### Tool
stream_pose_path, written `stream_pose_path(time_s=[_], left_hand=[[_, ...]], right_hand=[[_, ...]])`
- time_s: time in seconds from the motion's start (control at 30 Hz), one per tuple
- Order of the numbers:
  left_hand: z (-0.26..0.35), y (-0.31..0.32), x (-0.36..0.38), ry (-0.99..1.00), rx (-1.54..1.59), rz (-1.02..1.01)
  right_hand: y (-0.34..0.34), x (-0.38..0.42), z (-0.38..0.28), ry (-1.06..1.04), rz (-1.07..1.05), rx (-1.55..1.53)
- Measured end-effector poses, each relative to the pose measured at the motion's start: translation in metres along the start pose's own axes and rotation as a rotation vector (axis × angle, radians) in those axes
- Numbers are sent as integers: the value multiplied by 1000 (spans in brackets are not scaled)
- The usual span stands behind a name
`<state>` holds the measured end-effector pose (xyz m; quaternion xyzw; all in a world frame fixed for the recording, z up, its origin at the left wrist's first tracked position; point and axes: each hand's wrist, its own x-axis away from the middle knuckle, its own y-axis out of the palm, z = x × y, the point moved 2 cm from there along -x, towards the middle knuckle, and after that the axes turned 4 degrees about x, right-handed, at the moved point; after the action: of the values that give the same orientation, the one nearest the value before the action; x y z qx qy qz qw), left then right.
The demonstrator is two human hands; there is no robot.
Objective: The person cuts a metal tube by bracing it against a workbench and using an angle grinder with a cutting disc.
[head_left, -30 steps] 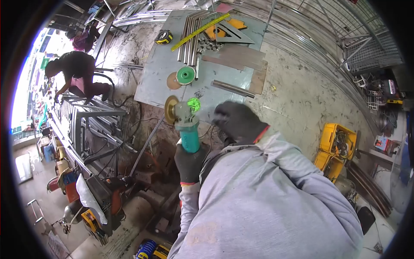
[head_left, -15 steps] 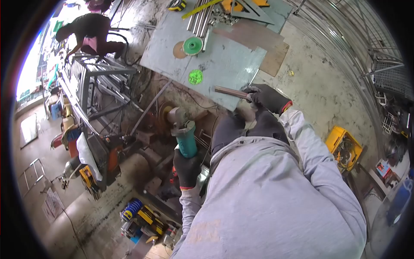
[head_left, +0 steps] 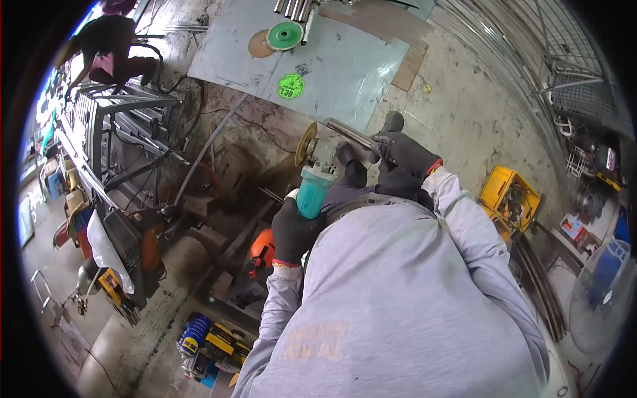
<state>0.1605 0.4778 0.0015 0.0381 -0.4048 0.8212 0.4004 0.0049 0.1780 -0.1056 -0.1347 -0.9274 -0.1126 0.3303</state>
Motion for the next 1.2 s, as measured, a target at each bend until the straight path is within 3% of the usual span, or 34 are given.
stream_pose_path(time_s=[0.07, 0.27, 0.43, 0.53, 0.83, 0.9, 1.2], left_hand=[[5, -4, 0, -16, -34, -41], [1, -10, -8, -47, -157, -69], [6, -8, -12, -30, -160, -78], [9, -9, -11, -27, -180, -66], [11, -8, -6, -47, -167, -47], [13, -9, -6, -42, -175, -74], [12, -6, -4, -53, -152, -85]], right_hand=[[10, 8, -1, -132, -12, 7], [16, 11, -7, -2, 107, 40], [8, 0, -10, -80, 36, 15], [4, -1, -23, -78, -22, 210], [12, -2, -15, -45, 103, 181], [9, -5, -15, -63, 111, 337], [14, -5, -11, -140, 178, 350]])
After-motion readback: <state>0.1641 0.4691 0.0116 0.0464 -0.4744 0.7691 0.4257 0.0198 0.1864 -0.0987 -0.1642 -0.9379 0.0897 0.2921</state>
